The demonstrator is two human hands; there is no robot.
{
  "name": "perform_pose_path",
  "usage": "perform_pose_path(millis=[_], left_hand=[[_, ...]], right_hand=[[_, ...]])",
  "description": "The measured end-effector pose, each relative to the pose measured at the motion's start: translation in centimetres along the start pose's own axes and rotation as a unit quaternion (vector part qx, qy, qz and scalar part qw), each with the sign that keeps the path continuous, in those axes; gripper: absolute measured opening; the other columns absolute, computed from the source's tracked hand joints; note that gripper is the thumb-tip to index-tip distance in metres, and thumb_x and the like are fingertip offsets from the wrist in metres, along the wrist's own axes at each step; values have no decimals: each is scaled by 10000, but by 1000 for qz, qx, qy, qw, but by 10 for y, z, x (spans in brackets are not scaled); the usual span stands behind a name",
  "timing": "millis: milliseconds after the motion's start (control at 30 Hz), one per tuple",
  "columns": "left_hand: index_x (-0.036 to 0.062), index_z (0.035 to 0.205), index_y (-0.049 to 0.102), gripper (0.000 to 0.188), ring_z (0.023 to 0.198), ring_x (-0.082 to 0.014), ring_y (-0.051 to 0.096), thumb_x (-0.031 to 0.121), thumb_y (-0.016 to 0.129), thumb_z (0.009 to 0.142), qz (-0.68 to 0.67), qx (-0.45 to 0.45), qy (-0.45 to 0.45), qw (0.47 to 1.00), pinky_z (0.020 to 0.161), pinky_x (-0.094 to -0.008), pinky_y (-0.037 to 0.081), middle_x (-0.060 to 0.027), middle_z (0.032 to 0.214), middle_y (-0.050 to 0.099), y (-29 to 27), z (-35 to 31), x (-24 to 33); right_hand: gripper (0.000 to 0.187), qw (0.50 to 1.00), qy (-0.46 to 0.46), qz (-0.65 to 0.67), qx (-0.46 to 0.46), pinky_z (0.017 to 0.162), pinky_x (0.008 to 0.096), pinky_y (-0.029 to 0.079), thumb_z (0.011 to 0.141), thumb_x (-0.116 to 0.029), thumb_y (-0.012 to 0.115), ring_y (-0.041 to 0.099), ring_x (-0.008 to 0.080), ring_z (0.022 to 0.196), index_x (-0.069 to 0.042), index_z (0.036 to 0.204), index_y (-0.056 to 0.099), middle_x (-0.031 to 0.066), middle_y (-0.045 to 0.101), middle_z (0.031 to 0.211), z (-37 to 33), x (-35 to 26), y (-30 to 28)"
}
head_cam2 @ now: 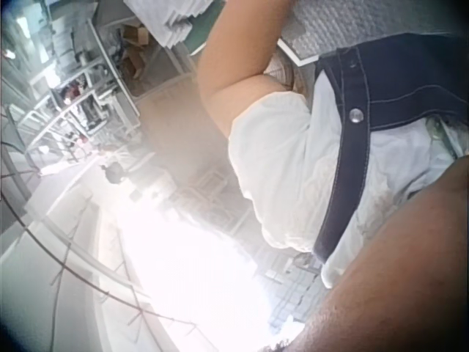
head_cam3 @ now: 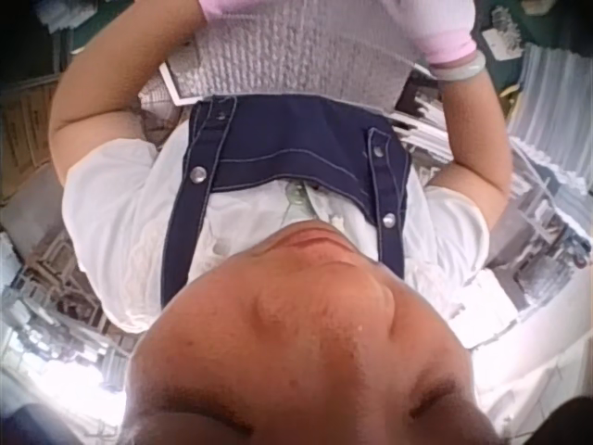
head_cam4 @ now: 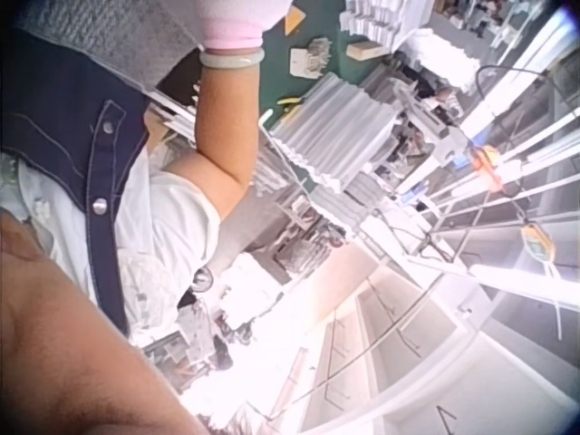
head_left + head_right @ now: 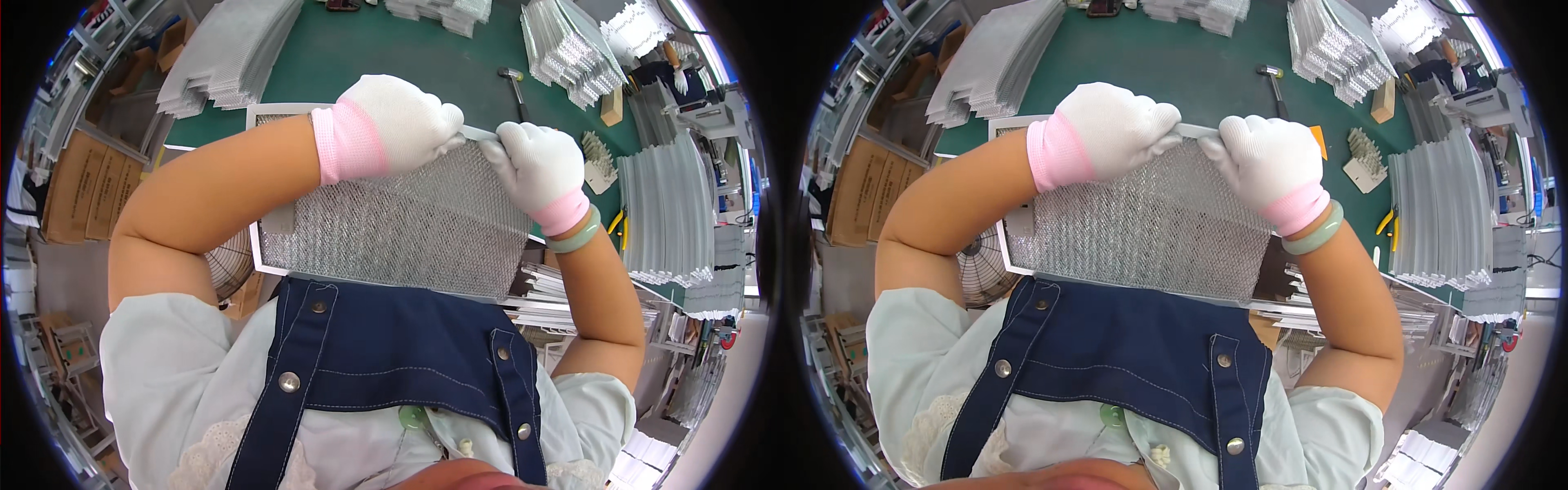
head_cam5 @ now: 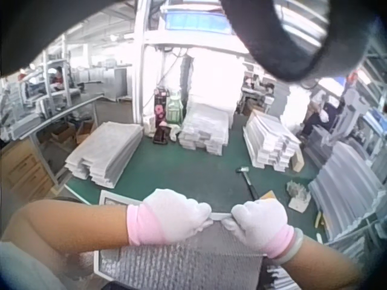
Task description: The person assembles a rectangular metal frame by placing a mesh sheet onto a workbench, positioning a plastic insert, and fitting two metal bars along the edges. They use a rubber mallet to tap the bars into place and a utility knife to trim excess material from the mesh. The process is repeated for a second unit.
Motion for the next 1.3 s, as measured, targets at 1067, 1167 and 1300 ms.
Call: perform_pose_path(millis=[1067,1167,1300], left_hand=[[58,929,587,260,672,-340,642,309,545,983,-106,-104,-23,989,635,-438,513,-133,693,616,36,29,4],[61,919,590,266,689,-340,645,318,550,977,-88,-78,-11,993,635,-439,513,-132,702,622,34,28,8],[55,933,604,284,725,-339,652,331,553,974,-101,-116,-21,988,652,-436,516,-135,731,635,43,31,8]], right_hand=[[252,971,118,195,-77,631,355,489,908,-288,668,617,272,671,-39,880,639,101,619,714,-35,60,13],[269,918,185,330,-118,667,326,491,926,-276,659,618,241,709,-12,977,660,112,638,761,-40,68,16],[270,894,221,355,-162,677,312,490,942,-268,640,611,189,716,-5,993,674,85,634,766,-47,68,20]])
Point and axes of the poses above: each hand's wrist, its own z-axis towards the middle knuckle, its own y-axis out of the palm, x = y × z, the point moved 6 cm from there along z, towards the middle knuckle
